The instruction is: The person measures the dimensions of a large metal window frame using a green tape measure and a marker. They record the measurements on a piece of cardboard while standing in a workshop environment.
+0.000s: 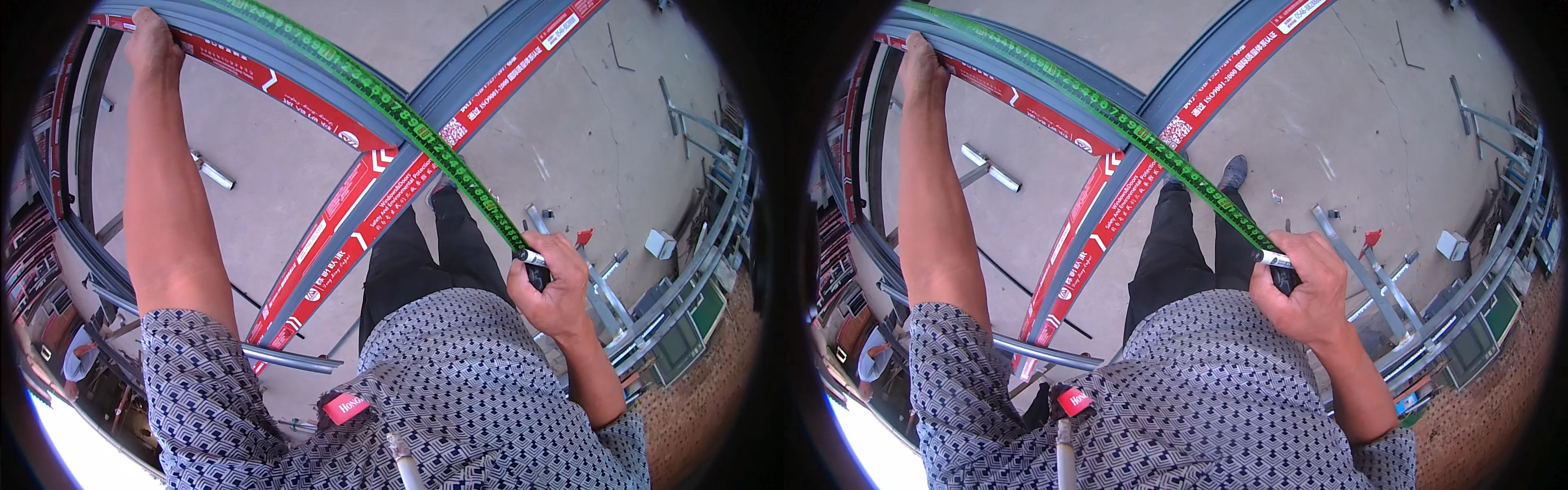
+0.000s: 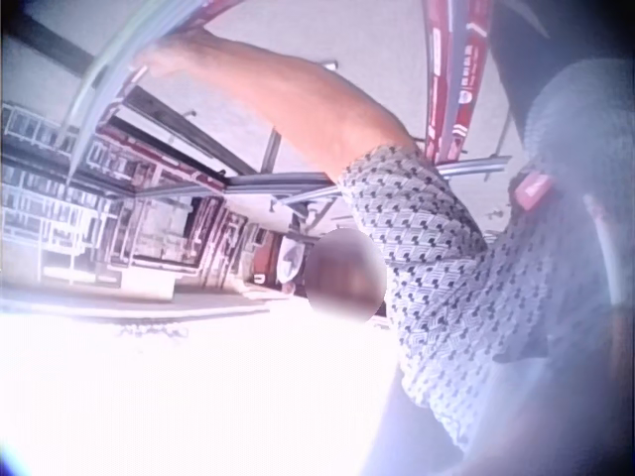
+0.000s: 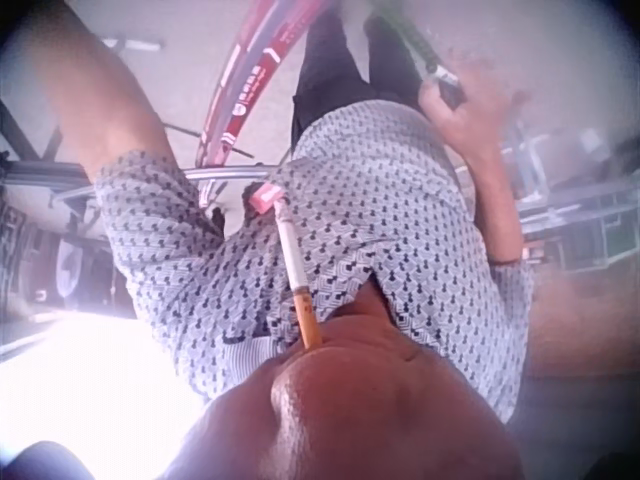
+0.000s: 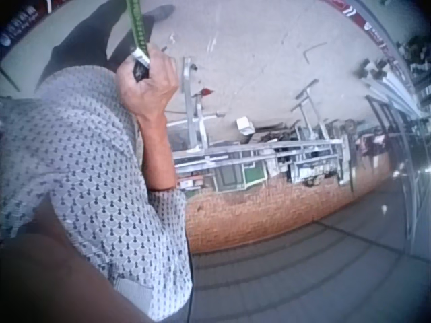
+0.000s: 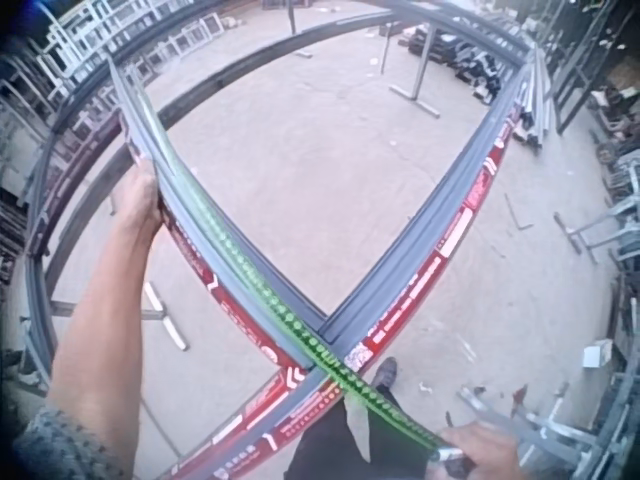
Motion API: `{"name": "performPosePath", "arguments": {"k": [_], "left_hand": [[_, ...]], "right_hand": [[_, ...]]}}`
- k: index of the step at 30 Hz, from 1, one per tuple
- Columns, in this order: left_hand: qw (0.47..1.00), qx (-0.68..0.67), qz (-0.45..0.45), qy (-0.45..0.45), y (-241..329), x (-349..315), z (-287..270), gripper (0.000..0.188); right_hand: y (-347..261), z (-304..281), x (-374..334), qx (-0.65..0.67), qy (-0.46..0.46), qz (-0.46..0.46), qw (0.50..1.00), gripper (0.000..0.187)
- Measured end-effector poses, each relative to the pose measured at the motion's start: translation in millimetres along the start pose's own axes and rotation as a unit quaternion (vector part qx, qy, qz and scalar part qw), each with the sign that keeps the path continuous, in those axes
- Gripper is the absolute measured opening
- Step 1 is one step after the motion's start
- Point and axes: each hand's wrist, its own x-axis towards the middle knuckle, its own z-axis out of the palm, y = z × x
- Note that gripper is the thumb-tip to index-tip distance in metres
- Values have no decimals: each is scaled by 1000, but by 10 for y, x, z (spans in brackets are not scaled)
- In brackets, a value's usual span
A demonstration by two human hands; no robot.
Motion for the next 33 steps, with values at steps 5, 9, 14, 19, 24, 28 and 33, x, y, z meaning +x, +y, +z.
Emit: {"name": "performPosePath", "arguments": {"k": [5,9,14,19,24,28,33], "left_hand": [[1000,24,-7,15,89,-74,89,41],[999,39,-3,23,60,-122,152,40],[998,64,8,11,88,-217,-21,51],[999,44,-5,-13,112,-438,-120,29],[1000,-17,23,5,251,-524,61,27],[999,-21,33,18,194,-531,39,33],[999,-6,29,13,202,-563,72,37]], "right_hand": [[-31,42,-87,-9,9,19,1000,27],[127,12,-92,-10,-1,15,1000,29],[55,51,-142,-39,-5,-8,999,31],[-104,240,-220,-22,20,7,1000,27],[-34,128,-193,-5,42,-1,999,23],[-92,132,-193,-4,35,3,999,20],[-162,156,-220,-19,41,14,999,17]]}}
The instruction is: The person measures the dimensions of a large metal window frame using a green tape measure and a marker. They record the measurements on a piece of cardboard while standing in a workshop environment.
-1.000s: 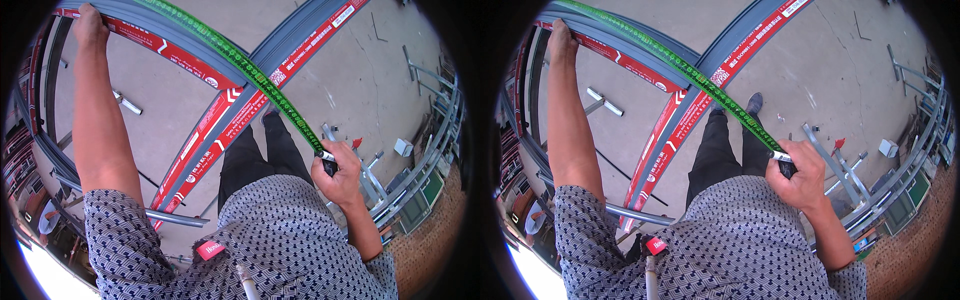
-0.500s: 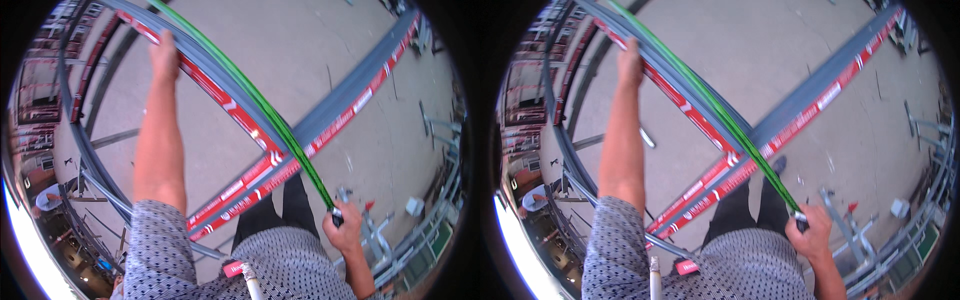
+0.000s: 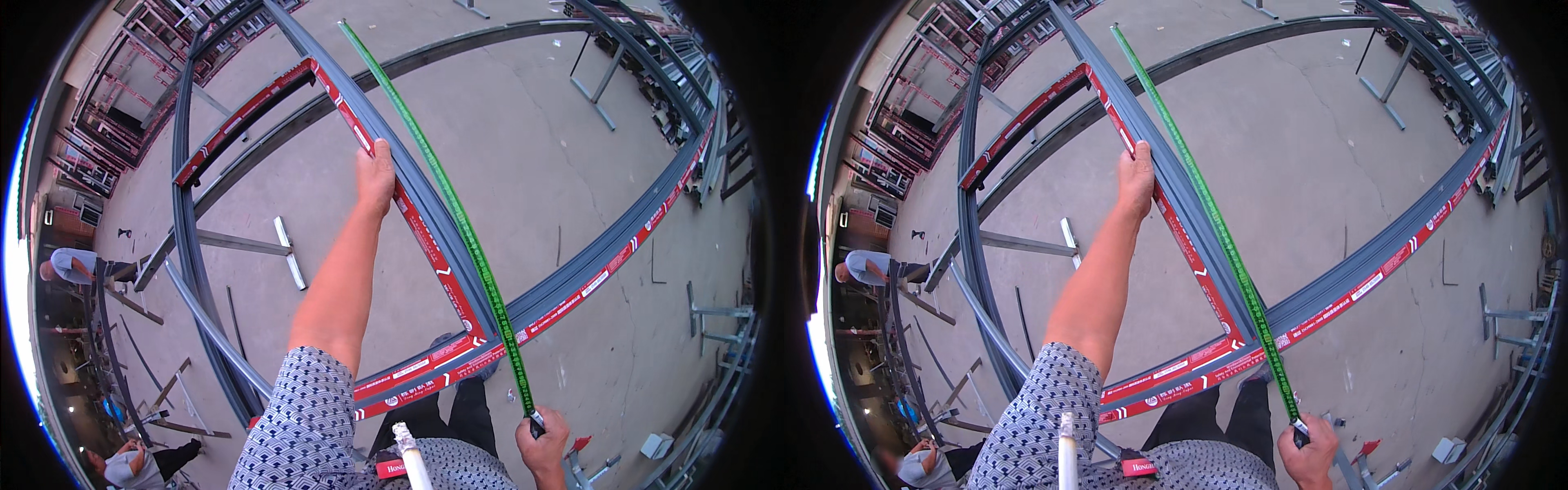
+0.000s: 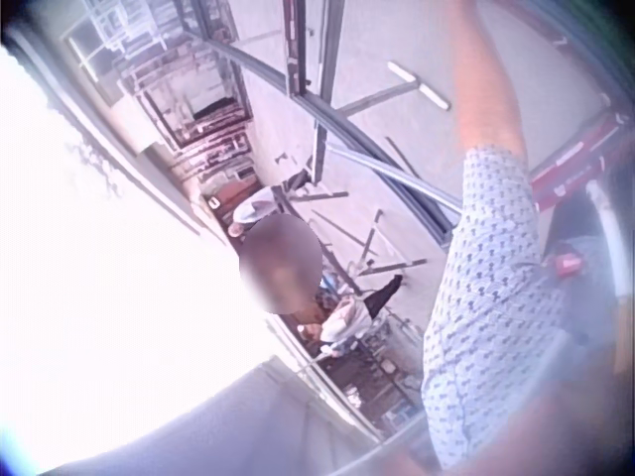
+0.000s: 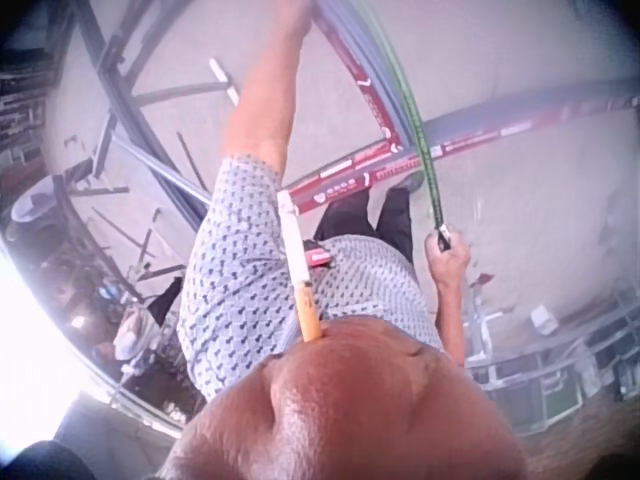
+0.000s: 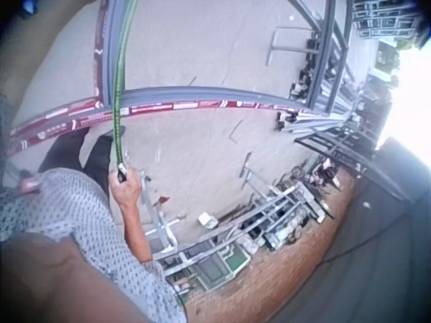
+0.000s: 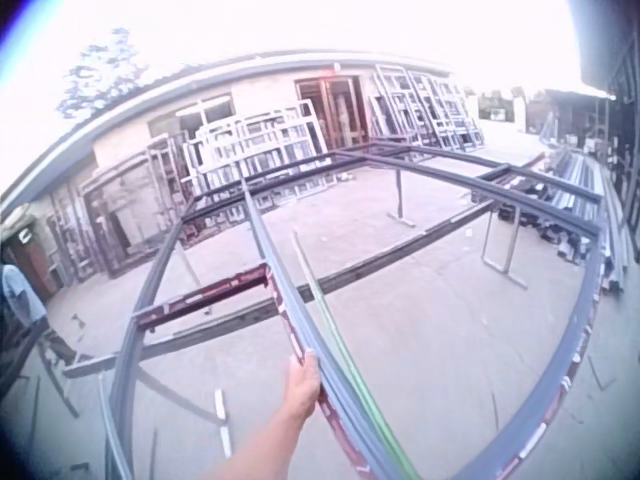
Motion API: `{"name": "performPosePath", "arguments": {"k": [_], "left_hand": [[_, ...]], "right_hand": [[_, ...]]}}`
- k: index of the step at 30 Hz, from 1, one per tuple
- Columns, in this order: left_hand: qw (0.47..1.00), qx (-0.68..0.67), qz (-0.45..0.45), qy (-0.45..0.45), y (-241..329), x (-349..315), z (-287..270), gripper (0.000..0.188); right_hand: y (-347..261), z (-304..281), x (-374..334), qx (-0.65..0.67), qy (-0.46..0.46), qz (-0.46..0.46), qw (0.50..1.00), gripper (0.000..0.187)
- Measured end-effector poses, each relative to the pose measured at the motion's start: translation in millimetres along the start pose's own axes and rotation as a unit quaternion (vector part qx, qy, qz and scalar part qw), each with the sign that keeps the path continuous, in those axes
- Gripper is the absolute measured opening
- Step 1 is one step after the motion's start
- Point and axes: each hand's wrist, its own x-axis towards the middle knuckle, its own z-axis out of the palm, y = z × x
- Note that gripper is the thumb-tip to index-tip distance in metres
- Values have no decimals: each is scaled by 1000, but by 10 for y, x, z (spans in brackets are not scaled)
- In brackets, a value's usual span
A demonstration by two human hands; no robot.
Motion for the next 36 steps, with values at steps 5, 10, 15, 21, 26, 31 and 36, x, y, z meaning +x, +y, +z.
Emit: {"name": "performPosePath", "arguments": {"k": [5,10,15,21,26,31,36], "left_hand": [[999,48,-16,-16,-68,52,-69,51],[998,48,-28,-14,-17,22,-27,50],[1000,3,-18,-12,-119,35,-79,50],[1000,3,-4,-30,-149,42,-89,50],[998,40,34,-33,-159,31,-98,46],[998,52,23,-35,-95,40,-106,41],[997,67,24,-26,-25,33,-71,40]], "right_hand": [[5,7,-8,11,-2,-5,1000,17],[-48,43,-43,2,11,11,1000,19],[-61,65,-49,-1,11,20,1000,19],[-80,77,-34,-2,6,25,1000,19],[-89,89,-4,2,8,22,1000,18],[-70,108,-3,7,4,22,1000,18],[-88,105,9,7,3,9,1000,19]]}}
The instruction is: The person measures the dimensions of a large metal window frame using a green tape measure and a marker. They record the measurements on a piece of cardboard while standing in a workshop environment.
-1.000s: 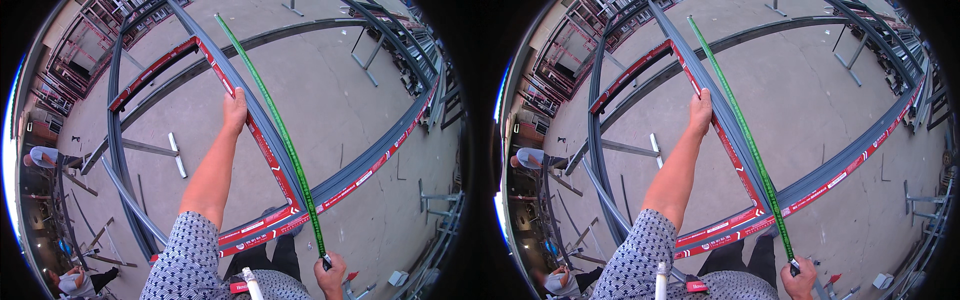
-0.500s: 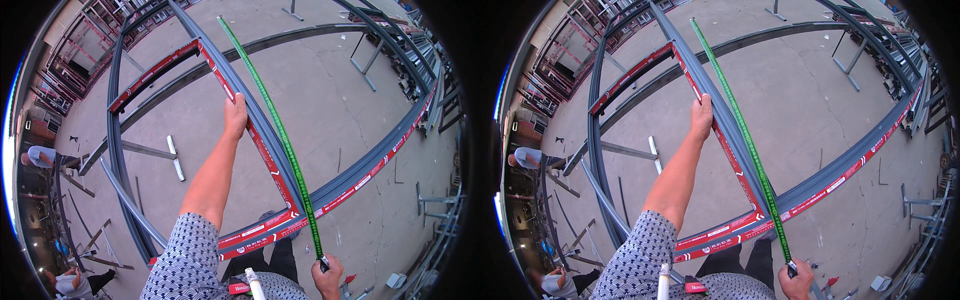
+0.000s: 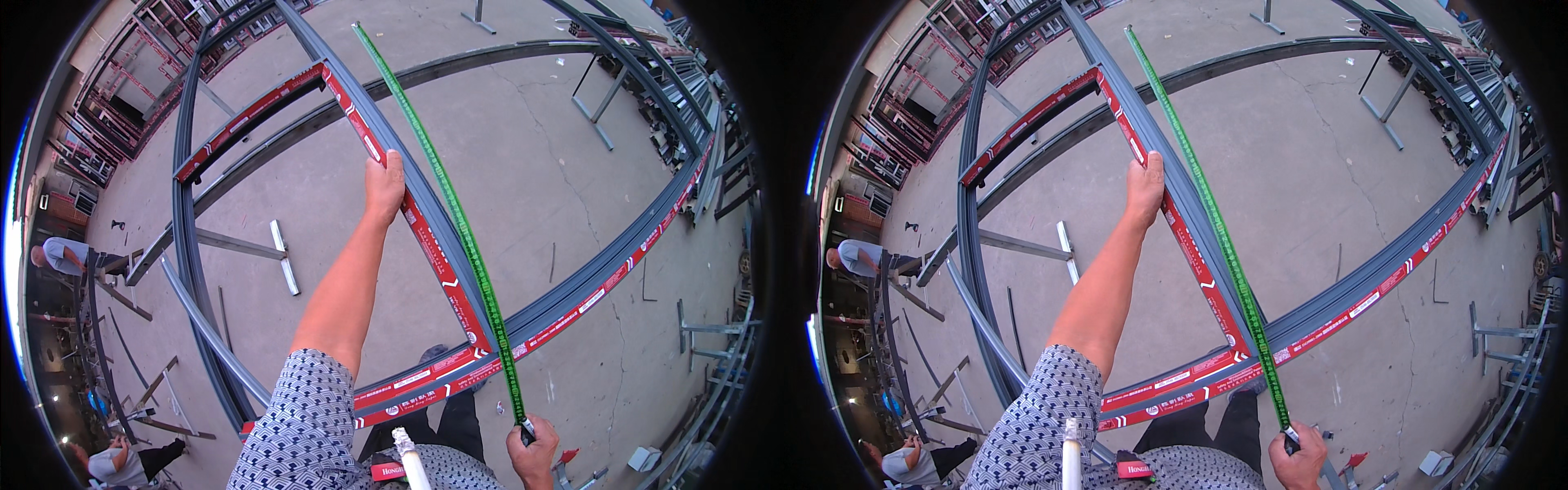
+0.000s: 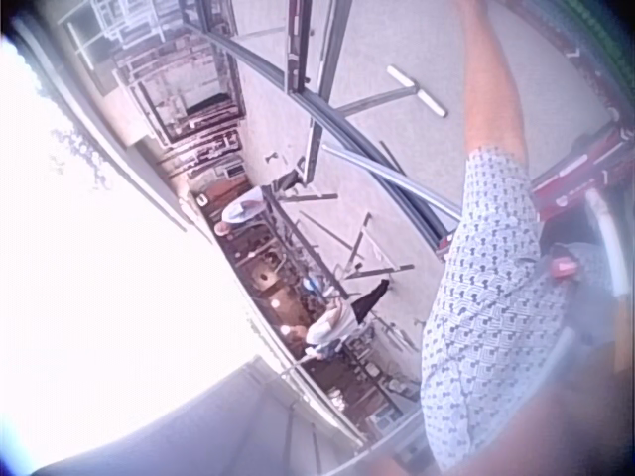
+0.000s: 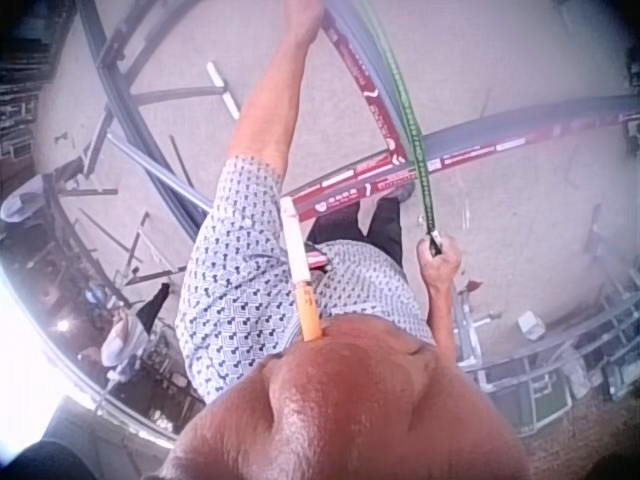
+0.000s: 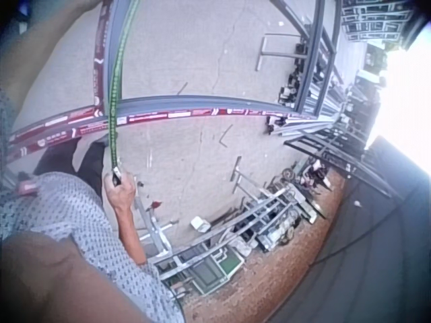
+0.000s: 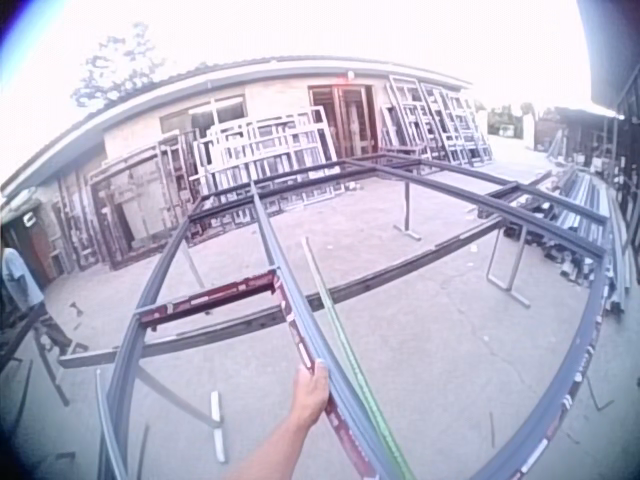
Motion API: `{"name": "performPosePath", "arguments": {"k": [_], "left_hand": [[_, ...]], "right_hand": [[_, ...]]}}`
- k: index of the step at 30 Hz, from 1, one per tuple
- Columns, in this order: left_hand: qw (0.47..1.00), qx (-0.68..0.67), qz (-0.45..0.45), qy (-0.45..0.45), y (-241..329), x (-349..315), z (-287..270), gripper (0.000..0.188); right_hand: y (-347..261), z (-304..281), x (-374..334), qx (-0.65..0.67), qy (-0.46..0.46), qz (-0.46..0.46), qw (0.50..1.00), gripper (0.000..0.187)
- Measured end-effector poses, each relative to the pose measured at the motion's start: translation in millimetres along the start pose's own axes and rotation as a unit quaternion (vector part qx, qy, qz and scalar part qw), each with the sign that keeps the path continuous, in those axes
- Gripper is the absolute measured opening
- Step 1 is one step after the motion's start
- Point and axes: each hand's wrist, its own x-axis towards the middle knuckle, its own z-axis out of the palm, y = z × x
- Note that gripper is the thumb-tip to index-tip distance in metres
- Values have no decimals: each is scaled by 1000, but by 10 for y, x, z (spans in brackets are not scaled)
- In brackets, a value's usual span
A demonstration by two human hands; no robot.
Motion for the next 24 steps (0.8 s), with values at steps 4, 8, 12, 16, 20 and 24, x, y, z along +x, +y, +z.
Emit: {"name": "performPosePath", "arguments": {"k": [4,8,12,16,20,24], "left_hand": [[1000,20,2,11,7,9,-2,40],[999,25,14,18,-20,14,0,40],[999,35,11,1,22,3,-12,41],[999,33,19,13,-13,36,-26,42],[999,34,10,0,45,20,-14,43],[1000,26,13,-5,21,36,-26,44]], "right_hand": [[6,19,-25,-3,6,2,1000,19],[3,33,-42,-6,3,18,1000,20],[9,46,-48,1,13,9,1000,20],[19,43,-69,3,7,9,1000,20],[-5,49,-71,4,12,6,1000,19],[29,59,-77,0,14,-5,1000,19]]}}
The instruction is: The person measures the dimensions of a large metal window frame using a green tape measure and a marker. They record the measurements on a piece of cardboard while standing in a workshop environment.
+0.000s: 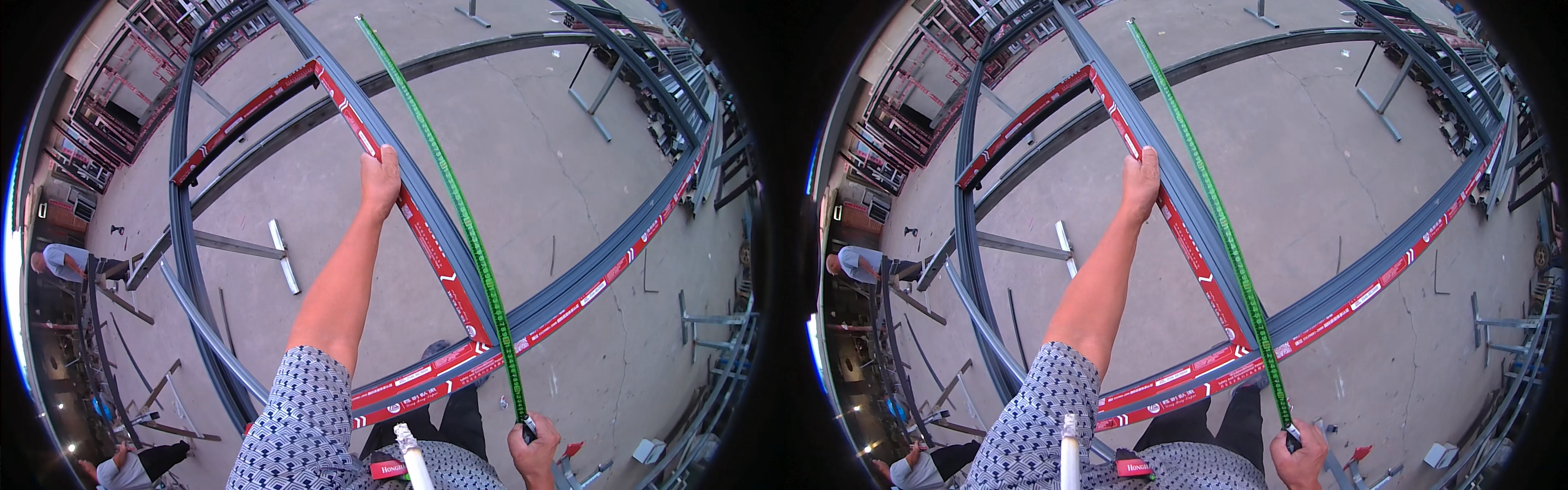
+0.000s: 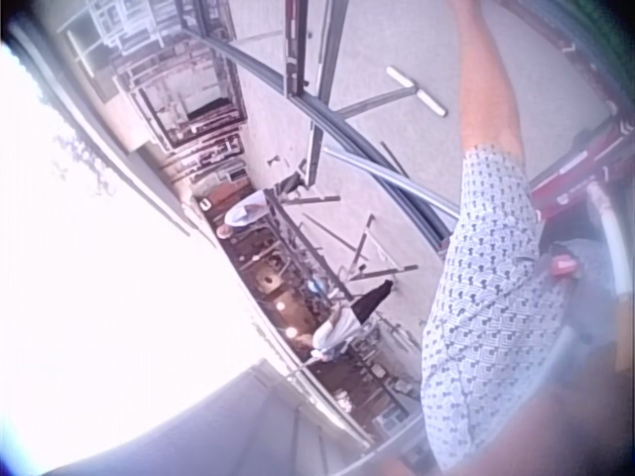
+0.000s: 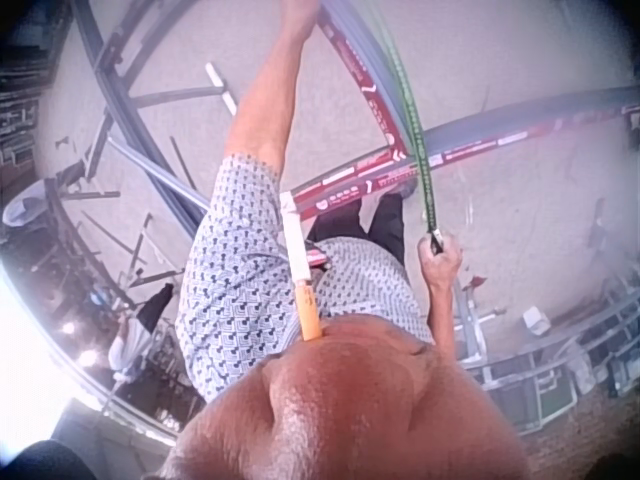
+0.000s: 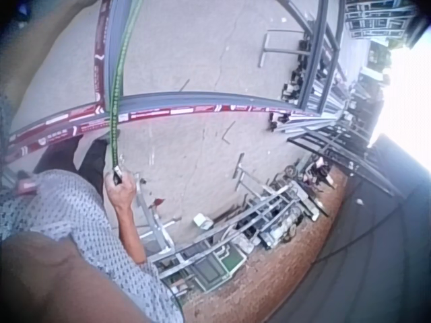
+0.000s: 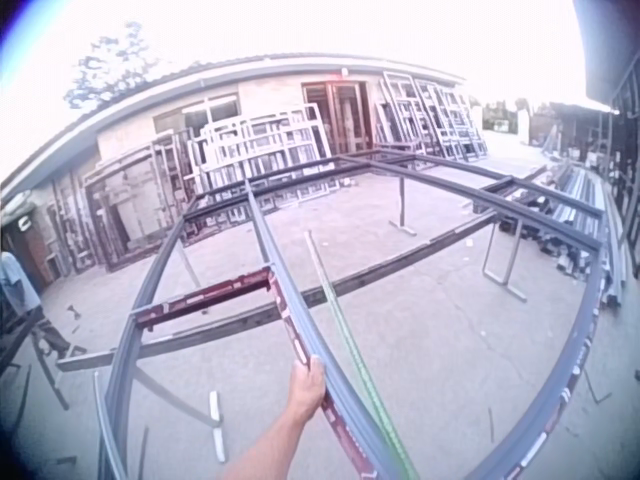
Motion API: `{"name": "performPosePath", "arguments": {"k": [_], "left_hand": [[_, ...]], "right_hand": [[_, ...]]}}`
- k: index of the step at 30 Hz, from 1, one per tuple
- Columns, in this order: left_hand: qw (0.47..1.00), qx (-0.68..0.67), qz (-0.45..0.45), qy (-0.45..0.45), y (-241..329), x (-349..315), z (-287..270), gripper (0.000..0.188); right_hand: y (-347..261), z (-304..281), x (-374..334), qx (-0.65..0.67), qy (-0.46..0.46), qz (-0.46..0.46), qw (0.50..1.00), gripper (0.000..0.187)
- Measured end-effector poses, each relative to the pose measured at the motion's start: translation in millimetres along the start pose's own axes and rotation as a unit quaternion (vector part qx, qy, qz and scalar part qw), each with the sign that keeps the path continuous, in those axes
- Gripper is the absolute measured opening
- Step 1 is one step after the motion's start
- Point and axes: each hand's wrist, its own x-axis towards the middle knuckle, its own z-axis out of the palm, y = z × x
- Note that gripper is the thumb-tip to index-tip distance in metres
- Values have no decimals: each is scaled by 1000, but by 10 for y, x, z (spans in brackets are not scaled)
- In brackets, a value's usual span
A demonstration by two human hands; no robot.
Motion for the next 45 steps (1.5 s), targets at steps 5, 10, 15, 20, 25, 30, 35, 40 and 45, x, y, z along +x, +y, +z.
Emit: {"name": "performPosePath", "arguments": {"k": [5,10,15,20,25,30,35,40,45], "left_hand": [[1000,6,2,7,-20,6,6,44],[999,11,6,35,20,1,35,44],[999,34,-9,10,60,-11,14,45],[1000,8,11,20,4,16,21,42],[1000,11,3,19,25,4,53,43],[999,30,-5,36,-51,44,27,42],[999,12,-11,30,-16,24,17,42],[998,48,-1,39,66,28,62,44],[998,57,-32,16,29,10,33,54]], "right_hand": [[20,-21,-3,-1,-17,8,1000,19],[-11,-20,24,2,-9,-9,1000,19],[13,-32,28,-14,-17,-7,1000,18],[63,-63,61,-10,-18,-35,999,19],[-20,-120,85,-23,-24,-17,999,20],[-70,-165,124,-41,-25,-31,998,22],[24,-215,151,-46,-34,-50,997,25],[-22,-235,177,-48,-9,-45,998,21],[-41,-290,198,-75,-26,-41,996,21]]}}
